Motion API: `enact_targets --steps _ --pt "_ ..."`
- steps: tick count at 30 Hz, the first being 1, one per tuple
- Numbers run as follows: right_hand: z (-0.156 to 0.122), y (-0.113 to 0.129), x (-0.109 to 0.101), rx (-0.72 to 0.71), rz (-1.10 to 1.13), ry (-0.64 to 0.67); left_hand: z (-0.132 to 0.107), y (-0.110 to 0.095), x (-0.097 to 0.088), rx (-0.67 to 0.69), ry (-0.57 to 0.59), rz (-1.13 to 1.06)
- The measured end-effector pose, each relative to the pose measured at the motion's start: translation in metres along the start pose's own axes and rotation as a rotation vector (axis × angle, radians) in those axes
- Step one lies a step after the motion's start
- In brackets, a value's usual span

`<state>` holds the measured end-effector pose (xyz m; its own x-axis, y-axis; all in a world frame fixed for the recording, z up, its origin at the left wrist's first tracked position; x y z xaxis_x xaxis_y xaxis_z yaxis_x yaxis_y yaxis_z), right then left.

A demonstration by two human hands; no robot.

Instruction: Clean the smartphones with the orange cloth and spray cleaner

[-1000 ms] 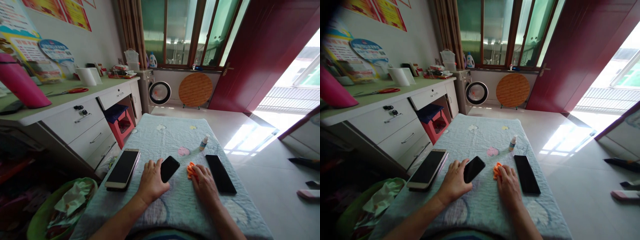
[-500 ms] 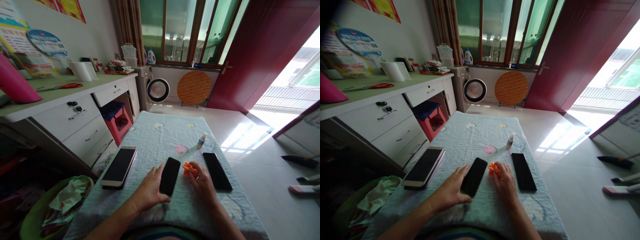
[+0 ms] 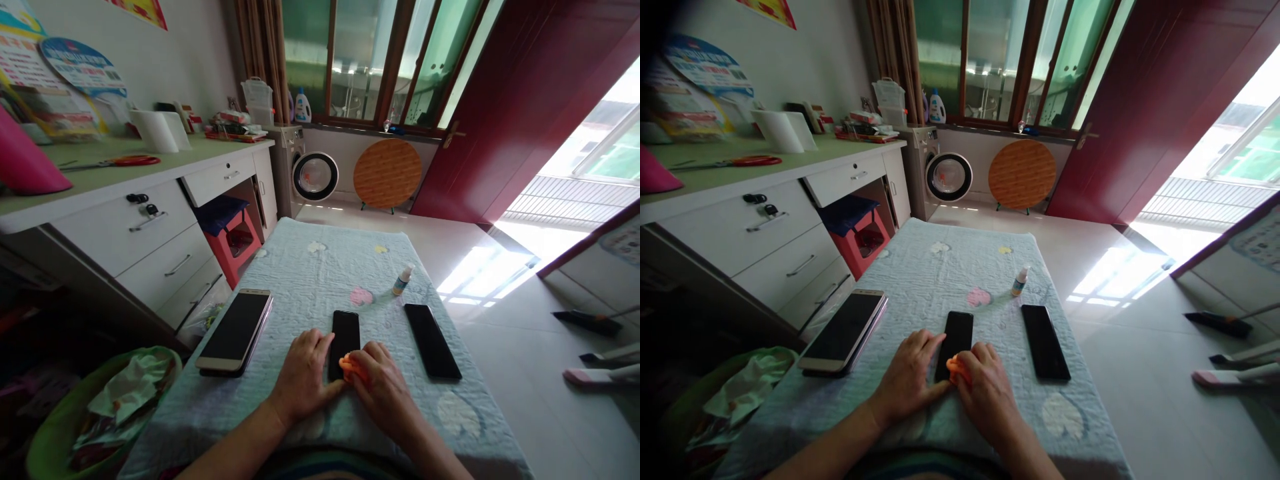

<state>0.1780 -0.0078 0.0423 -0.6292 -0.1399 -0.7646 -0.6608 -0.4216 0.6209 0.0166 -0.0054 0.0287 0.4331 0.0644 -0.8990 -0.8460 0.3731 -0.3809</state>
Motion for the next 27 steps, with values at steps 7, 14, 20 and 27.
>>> enact_targets --steps 7,14,20,27 --pt "0.031 -0.017 -0.002 0.017 -0.097 -0.055 -0.002 -0.004 -0.001 0.019 0.027 0.074" --pt "0.081 -0.037 -0.007 0.017 -0.142 -0.104 -0.002 -0.009 -0.004 0.004 0.045 0.101" --pt "0.095 -0.032 -0.001 -0.007 -0.173 -0.117 -0.001 -0.009 -0.004 -0.011 0.060 0.095" --pt "0.052 -0.004 -0.001 -0.044 -0.087 0.035 -0.004 -0.006 -0.002 -0.029 0.016 0.053"
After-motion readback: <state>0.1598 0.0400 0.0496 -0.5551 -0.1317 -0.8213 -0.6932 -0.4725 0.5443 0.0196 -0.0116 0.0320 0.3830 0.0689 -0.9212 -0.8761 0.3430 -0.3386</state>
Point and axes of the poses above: each hand's wrist, its own z-axis towards the middle knuckle, its own x-axis out of the palm, y = z × x, the point moved 4 cm from there along z, towards the middle knuckle, and after that the axes turned 6 degrees about z, right-handed, at the moved point
